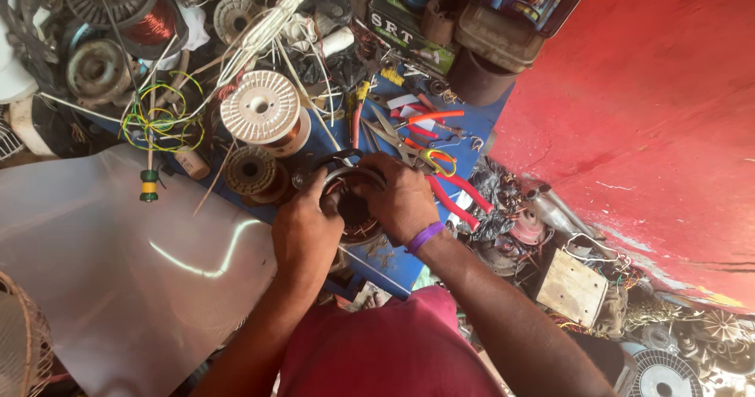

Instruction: The person is repairing a small electrical motor stator. They use a wooden stick to push copper wires into the slots, a screwdriver to adjust the winding, and scissors to trim excess wire. The person works methodically on the stator, ensuring the wires are properly seated.

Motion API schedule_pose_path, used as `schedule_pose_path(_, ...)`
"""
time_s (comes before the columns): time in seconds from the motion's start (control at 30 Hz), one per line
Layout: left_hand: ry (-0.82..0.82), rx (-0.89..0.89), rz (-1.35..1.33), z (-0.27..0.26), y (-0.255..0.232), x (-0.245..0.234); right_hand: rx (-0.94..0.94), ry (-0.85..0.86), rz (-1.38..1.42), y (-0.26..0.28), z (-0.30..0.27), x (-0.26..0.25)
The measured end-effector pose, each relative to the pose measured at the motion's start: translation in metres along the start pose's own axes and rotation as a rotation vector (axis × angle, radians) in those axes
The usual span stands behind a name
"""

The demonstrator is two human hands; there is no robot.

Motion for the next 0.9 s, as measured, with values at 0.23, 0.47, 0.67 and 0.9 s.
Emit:
schedule_pose_path(0.23, 0.025, 0.062, -0.389, -0.038, 0.006, -0.021, 0.040, 0.000, 0.638, -0.045, -0.025, -0.006)
schedule_pose_path(0.47, 0.761, 0.522, -0.620, -0.098, -0.006, -0.012, 0.231, -0.190, 0.522, -0.099, -0.121, 0.008)
schedule_pose_path(0.67, 1.279, 0.379, -0.599, -0.079, 0.041, -0.042, 0.247, 0.471, 0.241, -0.097, -0.160, 0.042)
schedule_pose_path(0.9, 1.405, 0.199, -0.493, -0.056, 0.104, -0.072, 0.112, 1.053, 0.288, -0.128, -0.133, 0.144)
Point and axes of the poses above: each hand's wrist, its own z-axis towards the middle knuckle, its own x-axis out of the palm, y = z × x, the point moved 3 cm from there along z, towards the middle knuckle, and after that the axes turned 9 degrees about y, right-handed, at the moved point
